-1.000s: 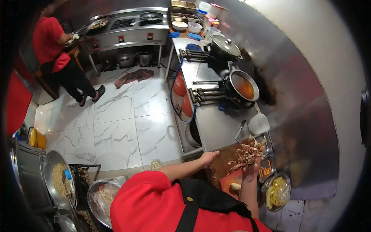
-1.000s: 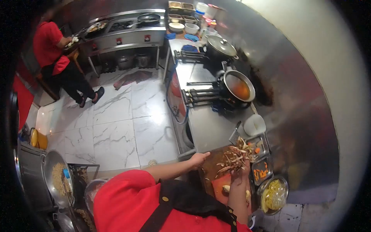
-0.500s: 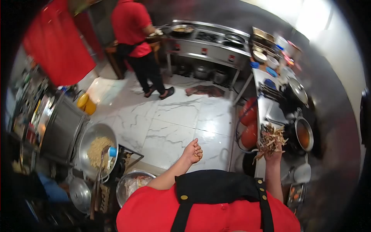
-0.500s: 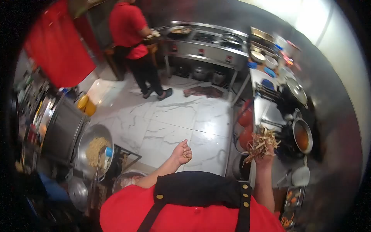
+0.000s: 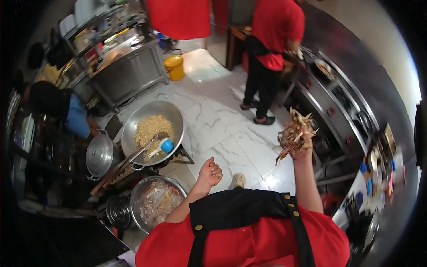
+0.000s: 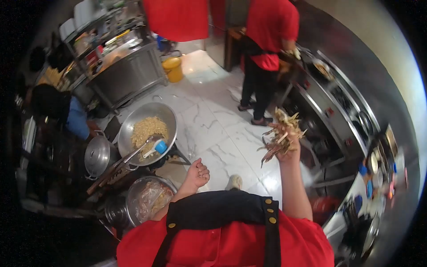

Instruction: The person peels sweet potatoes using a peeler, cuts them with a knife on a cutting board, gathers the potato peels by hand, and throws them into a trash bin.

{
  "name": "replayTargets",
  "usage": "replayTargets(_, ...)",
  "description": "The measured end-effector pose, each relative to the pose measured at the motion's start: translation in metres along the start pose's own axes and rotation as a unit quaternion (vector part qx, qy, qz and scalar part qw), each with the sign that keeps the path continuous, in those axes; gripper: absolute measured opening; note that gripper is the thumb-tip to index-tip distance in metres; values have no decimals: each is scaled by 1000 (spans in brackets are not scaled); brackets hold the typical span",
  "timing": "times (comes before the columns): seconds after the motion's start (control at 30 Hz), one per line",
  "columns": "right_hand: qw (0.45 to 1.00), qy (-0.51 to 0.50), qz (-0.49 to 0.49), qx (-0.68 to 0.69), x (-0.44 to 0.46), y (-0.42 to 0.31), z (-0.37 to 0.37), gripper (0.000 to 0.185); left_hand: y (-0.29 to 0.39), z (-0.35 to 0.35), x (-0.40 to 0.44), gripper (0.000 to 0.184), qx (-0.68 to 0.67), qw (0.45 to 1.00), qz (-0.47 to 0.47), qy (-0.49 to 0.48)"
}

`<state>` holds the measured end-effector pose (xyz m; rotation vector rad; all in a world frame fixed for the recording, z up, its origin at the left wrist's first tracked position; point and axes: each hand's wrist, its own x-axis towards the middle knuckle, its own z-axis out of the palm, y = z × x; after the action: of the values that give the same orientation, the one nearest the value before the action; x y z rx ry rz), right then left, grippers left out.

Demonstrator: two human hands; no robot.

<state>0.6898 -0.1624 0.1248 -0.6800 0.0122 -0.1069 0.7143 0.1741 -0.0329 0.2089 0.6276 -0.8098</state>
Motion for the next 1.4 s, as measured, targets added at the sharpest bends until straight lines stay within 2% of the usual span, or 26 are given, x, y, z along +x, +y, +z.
replayTargets(0.03,998,40,-44,-17,24,8,25,42,8,12,8,45,-16,1000,19,10)
replayTargets(0.07,998,58,-24,8,54,11,11,40,17,22,17,45,-32,999,42,7)
replayTargets(0.13,997,45,12,-55,101,15,36,39,30,39,28,46,-55,998,39,-4)
replayTargets(0.17,997,56,44,-17,141,26,1,37,39,48,34,46,-39,998,44,-9)
replayTargets(0.2,996,41,71,-18,166,29,12,37,49,56,38,46,-60,996,67,-6)
replayTargets(0.27,991,13,131,-18,205,35,45,34,69,68,45,47,-20,994,99,-34)
replayTargets(0.3,988,62,138,-15,228,45,50,33,80,72,48,47,-47,993,102,-33)
replayTargets(0.4,985,-28,171,15,299,83,53,34,119,91,65,47,-63,988,138,-10)
replayTargets(0.47,979,-81,182,-46,331,106,72,35,149,101,89,46,-62,981,183,24)
replayTargets(0.5,972,-70,224,-11,347,117,75,36,160,101,99,46,-82,983,162,11)
replayTargets(0.6,964,-28,261,-30,396,152,100,35,230,147,134,47,-84,983,163,-23)
replayTargets(0.67,959,-62,277,-25,434,163,106,34,252,177,152,47,-92,981,172,-23)
replayTargets(0.73,948,-60,300,-87,450,165,144,34,281,207,158,48,-23,986,166,-15)
replayTargets(0.87,924,-111,364,-30,522,198,141,36,335,220,186,48,-63,981,172,-64)
replayTargets(1.0,910,-118,396,-40,589,238,155,37,389,218,203,46,-111,967,204,-105)
replayTargets(1.03,903,-174,389,-59,606,243,166,38,407,218,208,45,-121,963,208,-122)
replayTargets(1.07,900,-179,393,-57,627,252,163,38,419,216,211,45,-131,959,209,-138)
replayTargets(1.13,845,-300,443,0,670,270,172,40,442,224,205,44,-128,952,245,-133)
replayTargets(1.17,848,-257,464,6,682,271,187,42,452,224,203,44,-152,944,264,-126)
replayTargets(1.33,840,-257,477,-9,761,323,225,42,498,237,189,45,-199,905,364,-95)
replayTargets(1.4,772,-352,527,50,788,347,243,43,516,231,188,45,-262,863,420,-96)
